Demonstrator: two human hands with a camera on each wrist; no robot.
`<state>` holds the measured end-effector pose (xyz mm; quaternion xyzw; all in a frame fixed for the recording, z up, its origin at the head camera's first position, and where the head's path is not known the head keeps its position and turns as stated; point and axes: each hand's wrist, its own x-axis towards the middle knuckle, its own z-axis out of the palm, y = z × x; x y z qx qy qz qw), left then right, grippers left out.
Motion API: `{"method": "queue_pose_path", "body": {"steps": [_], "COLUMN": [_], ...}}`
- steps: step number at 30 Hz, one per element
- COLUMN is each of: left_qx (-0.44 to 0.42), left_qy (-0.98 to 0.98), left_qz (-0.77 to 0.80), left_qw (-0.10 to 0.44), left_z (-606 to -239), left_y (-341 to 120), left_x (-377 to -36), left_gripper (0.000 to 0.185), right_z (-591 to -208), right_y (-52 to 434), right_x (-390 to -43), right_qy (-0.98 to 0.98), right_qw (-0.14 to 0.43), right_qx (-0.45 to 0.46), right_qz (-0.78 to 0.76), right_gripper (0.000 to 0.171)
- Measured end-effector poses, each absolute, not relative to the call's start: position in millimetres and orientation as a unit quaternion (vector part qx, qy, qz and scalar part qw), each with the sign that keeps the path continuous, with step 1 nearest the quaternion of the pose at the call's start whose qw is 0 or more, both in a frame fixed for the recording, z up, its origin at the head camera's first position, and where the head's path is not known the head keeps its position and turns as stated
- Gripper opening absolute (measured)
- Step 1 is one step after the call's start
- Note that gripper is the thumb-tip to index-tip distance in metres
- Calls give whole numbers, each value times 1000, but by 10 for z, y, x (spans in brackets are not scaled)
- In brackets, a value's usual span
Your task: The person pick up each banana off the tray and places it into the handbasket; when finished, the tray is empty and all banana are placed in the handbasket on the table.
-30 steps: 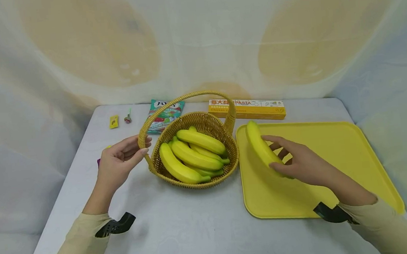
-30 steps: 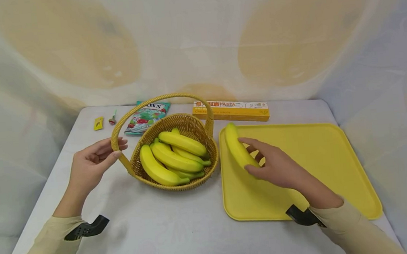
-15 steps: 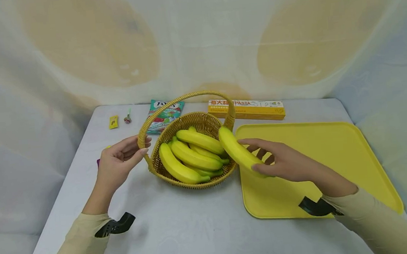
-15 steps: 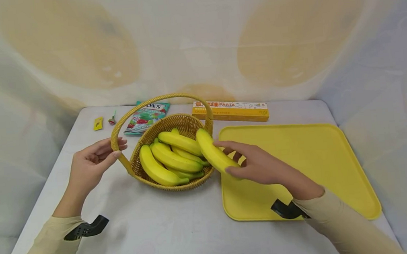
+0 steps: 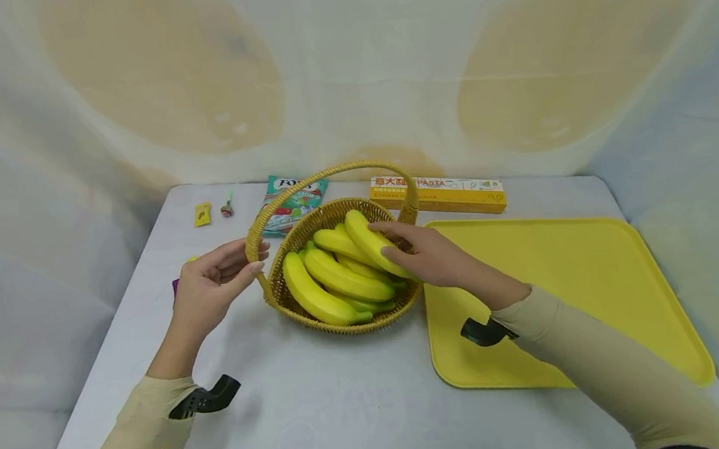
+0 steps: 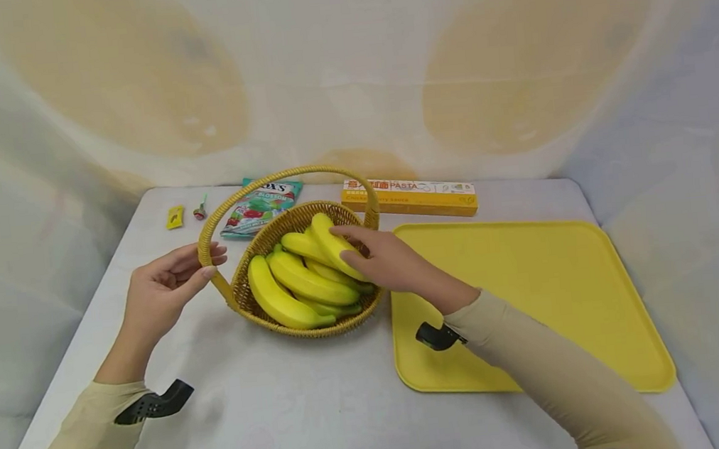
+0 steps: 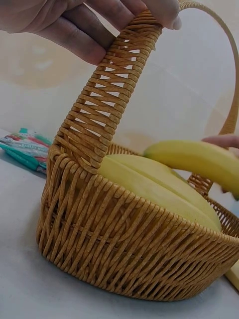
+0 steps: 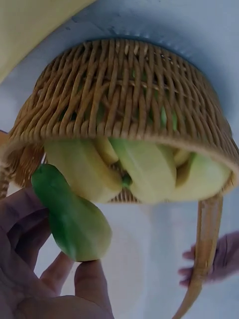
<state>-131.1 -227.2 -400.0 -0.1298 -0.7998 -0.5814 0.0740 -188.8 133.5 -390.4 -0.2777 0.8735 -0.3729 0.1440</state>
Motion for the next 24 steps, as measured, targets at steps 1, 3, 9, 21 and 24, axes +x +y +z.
{"method": "queue_pose_path", "body": {"steps": [1, 3, 9, 21, 24], "left_qx": [-130, -129, -123, -128, -129], "left_qy": [-800, -802, -802, -795, -795], "left_qz": [-580, -578, -581, -589, -588], "left_qw": [74, 75, 69, 70, 72], "left_z": [-3998, -3994, -3987, -4004, -4012], "left_y": [-2270, -2265, -2257, -2271, -2275], "left_x": [-1312, -1312, -1311, -1325, -1324], "left_gripper": [37, 37, 37, 37, 37], "right_z": [-3924, -3971, -4040, -3989, -3978], "right_y": [1300, 1245, 1148, 1024, 1001], "right_x": [-1909, -1949, -2031, -2003, -2003], "right_qy": [877, 885, 898, 938, 943], "right_qw": [141, 133, 110, 60, 49], "right_qx": [-276, -275, -280, -246, -248], "right_qz": [-366, -352, -319, -236, -215], "right_gripper": [48, 47, 54, 59, 57]}}
